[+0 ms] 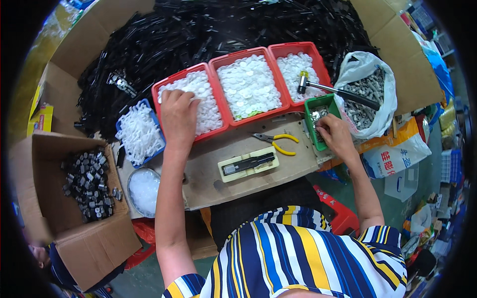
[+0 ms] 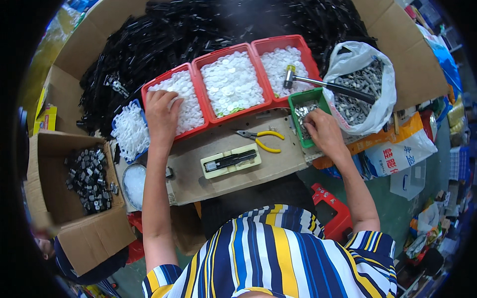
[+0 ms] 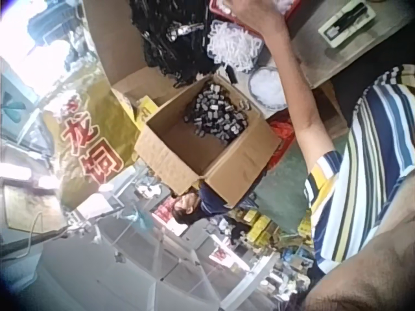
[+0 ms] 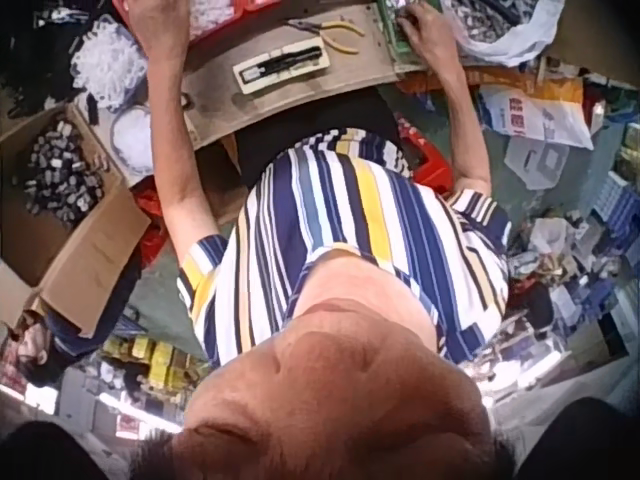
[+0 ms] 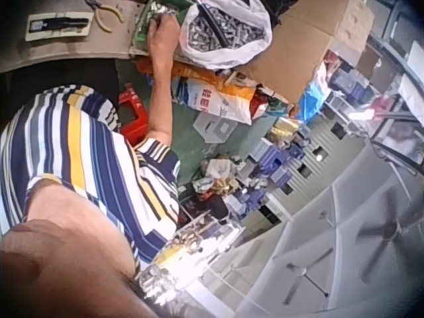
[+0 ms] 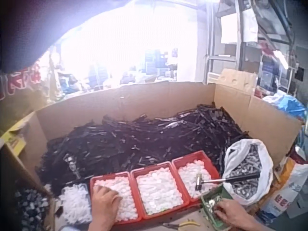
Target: The person assembles small padlocks at a workbench. They place a white plastic cap into a metal lock body, insert a metal pin, and use a hammer to secure the components. The person then uses pliers to adjust the assembly and places the finished lock into a cardboard box. This process is repeated for multiple units.
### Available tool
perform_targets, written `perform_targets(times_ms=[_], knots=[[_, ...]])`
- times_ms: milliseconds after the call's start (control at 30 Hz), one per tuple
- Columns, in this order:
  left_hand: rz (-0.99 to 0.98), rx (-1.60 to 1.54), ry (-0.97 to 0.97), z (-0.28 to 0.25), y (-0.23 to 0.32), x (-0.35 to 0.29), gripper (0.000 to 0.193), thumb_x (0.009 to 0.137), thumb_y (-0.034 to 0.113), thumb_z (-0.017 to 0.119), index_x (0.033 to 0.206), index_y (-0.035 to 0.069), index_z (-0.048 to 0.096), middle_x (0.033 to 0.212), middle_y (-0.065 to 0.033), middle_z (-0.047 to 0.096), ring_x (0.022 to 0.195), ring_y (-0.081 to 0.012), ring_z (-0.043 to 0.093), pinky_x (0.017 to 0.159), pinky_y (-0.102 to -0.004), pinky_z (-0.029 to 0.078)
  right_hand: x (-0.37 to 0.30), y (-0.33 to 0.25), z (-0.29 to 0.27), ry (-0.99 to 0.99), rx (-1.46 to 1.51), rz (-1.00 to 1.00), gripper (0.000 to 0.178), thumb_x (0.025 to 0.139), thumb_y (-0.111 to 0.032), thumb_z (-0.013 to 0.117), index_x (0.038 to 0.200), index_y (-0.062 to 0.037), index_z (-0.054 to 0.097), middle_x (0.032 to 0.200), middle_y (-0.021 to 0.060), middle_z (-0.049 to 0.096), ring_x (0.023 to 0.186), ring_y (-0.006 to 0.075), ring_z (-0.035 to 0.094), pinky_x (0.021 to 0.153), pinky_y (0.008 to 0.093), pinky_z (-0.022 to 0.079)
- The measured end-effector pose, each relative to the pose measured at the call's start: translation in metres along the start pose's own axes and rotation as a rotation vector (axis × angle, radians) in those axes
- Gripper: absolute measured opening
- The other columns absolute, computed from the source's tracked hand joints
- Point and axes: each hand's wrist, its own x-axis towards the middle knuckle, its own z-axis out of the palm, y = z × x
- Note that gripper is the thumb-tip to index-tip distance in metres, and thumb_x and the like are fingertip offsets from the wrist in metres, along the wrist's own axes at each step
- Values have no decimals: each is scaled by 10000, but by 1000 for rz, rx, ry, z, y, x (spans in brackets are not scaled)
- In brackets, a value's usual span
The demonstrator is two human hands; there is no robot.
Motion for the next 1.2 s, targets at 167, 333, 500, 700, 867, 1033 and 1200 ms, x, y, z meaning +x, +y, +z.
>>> perform_targets(times_ms=[167, 333, 500, 700, 867, 1033, 1200], knots=[[-55, -32, -54, -1, -4, 0, 150, 721, 33, 787, 849, 26, 711, 847, -103, 639, 899, -297, 572, 804, -400, 473, 4, -3, -4, 49, 53, 52, 137, 856, -31, 665, 982, 10, 630, 927, 169, 611, 869, 356, 638, 740, 436, 489], [-24, 17, -78, -4, 4, 6, 128, 745, 31, 774, 856, 17, 710, 859, -100, 634, 900, -297, 567, 815, -406, 472, 9, 2, 8, 163, -97, -65, 210, 877, -63, 674, 1063, 4, 604, 1031, 161, 583, 904, 373, 623, 767, 463, 486], [28, 74, -121, -7, 1, 8, 134, 771, 45, 759, 881, -4, 698, 858, -111, 628, 896, -306, 561, 815, -409, 471, 14, -2, 2, 82, -10, -14, 97, 876, -76, 673, 930, 5, 680, 911, 164, 629, 858, 369, 637, 748, 464, 488], [37, -42, -2, -12, 6, 9, 120, 846, 61, 737, 908, -23, 676, 860, -105, 651, 839, -256, 595, 749, -352, 477, 12, 5, -3, 195, 37, -74, 112, 867, -87, 689, 915, 6, 731, 862, 166, 663, 786, 362, 653, 704, 439, 499], [-600, -901, -186, -25, 44, -7, 122, 889, 82, 742, 960, 3, 682, 874, -40, 699, 784, -96, 623, 688, -241, 470, 9, -26, -17, 200, 248, -47, 116, 878, -75, 704, 940, 19, 732, 897, 117, 717, 727, 235, 692, 658, 343, 523], [-936, -1699, -248, -19, 93, -45, 151, 935, 106, 706, 1050, 27, 648, 914, -43, 686, 777, -109, 615, 680, -232, 473, 10, -86, -2, 63, 914, -10, 102, 913, -49, 693, 977, 29, 704, 914, 56, 716, 796, 106, 677, 718, 252, 541], [-1083, -2140, -248, -13, 121, -71, 151, 936, 149, 717, 1006, 45, 634, 875, -29, 642, 769, -120, 570, 669, -234, 465, 9, -140, 10, 3, 1151, -205, 93, 920, -51, 688, 990, 11, 687, 948, 57, 707, 890, 110, 668, 781, 253, 535]])
